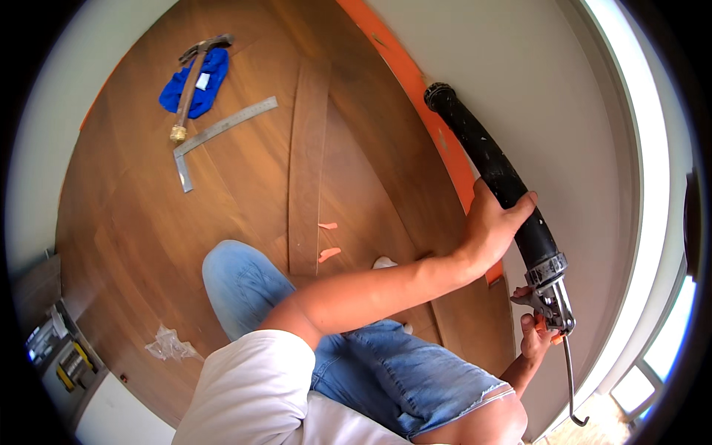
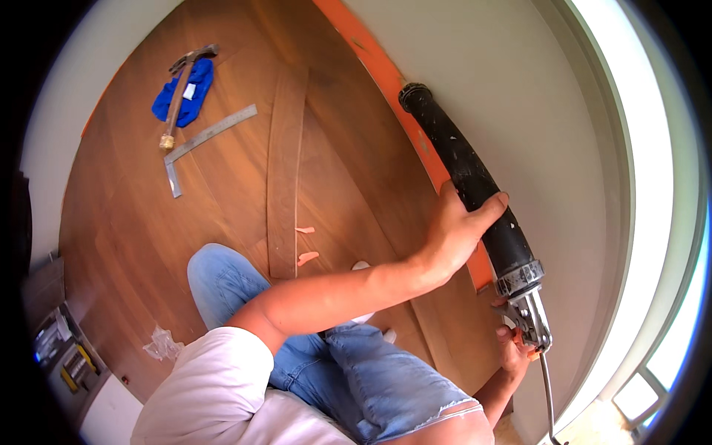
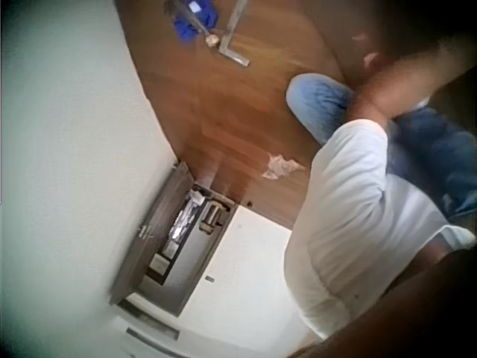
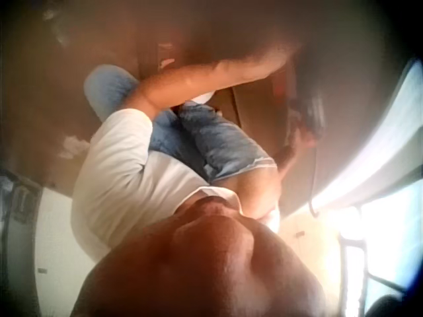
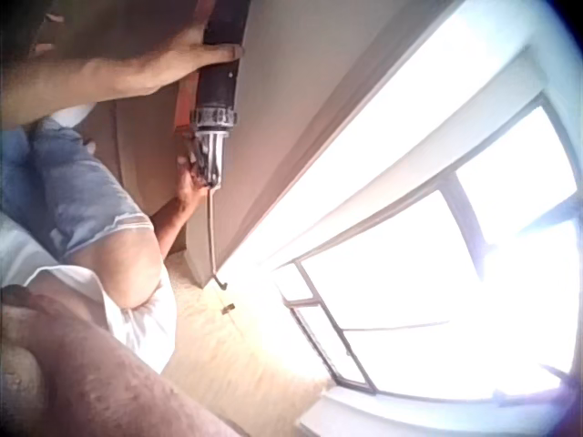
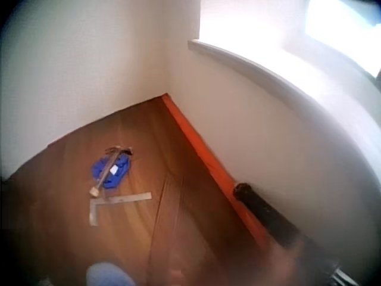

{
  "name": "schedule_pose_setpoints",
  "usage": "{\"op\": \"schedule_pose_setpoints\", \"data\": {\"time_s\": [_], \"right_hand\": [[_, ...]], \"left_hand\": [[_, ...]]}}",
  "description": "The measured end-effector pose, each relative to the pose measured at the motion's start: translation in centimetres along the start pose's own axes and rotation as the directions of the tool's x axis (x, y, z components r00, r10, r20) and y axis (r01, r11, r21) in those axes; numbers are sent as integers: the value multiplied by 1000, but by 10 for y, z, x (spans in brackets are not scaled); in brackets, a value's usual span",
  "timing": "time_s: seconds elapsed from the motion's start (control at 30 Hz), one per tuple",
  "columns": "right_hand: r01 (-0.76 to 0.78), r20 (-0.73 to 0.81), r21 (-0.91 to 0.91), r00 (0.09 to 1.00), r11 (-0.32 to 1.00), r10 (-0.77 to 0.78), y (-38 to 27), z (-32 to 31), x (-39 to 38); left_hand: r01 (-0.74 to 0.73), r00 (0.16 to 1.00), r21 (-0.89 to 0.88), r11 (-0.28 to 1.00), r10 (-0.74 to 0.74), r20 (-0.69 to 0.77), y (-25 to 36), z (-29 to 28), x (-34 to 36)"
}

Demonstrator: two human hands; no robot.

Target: The person applies adhesive using a caulking gun and by hand from a bottle to the edge of a floor and a wood plank, then positions the plank against the wall and wipes the edge with a cloth.

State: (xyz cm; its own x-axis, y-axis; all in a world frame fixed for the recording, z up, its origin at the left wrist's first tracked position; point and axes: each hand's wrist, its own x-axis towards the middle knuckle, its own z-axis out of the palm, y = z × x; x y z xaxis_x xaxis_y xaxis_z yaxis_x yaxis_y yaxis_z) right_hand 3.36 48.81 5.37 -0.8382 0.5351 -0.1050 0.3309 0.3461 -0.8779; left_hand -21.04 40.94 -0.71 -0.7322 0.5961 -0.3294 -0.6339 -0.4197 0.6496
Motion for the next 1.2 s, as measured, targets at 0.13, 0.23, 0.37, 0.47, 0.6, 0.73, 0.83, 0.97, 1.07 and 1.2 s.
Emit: {"op": "schedule_pose_setpoints", "data": {"time_s": [0.13, 0.23, 0.37, 0.47, 0.6, 0.73, 0.83, 0.97, 1.07, 1.2], "right_hand": [[-52, -66, 7, 996, 999, 52, -4, -15, -53], [-85, -94, 53, 992, 995, 90, -16, -16, -75], [-113, -98, 69, 988, 991, 120, -13, -20, -95], [-84, -17, 17, 996, 996, 84, -6, -26, -101], [-113, -85, 50, 989, 992, 117, -12, -21, -103], [-77, -95, 16, 992, 997, 78, -10, -15, -101], [-60, -101, 32, 993, 998, 63, -6, -15, -100], [-92, -103, -32, 991, 995, 88, -9, -16, -104], [-100, -111, -3, 989, 995, 99, -7, -16, -108], [-142, -127, 9, 982, 990, 142, -5, -20, -117]], "left_hand": [[168, 984, 16, 986, -168, 49, -20, 9, -38], [213, 975, 9, 977, -213, 57, -34, 14, -61], [230, 972, -25, 973, -229, 48, -49, 14, -73], [257, 965, 6, 966, -257, 61, -38, 11, -74], [217, 973, -24, 976, -214, 88, -37, 12, -79], [143, 989, -35, 989, -142, 42, -37, 15, -74], [130, 990, -41, 991, -127, 66, -38, 13, -74], [178, 979, 32, 984, -180, 93, -39, 11, -79], [174, 981, 30, 984, -175, 81, -45, 11, -81], [205, 974, 2, 979, -204, 97, -47, 9, -84]]}}
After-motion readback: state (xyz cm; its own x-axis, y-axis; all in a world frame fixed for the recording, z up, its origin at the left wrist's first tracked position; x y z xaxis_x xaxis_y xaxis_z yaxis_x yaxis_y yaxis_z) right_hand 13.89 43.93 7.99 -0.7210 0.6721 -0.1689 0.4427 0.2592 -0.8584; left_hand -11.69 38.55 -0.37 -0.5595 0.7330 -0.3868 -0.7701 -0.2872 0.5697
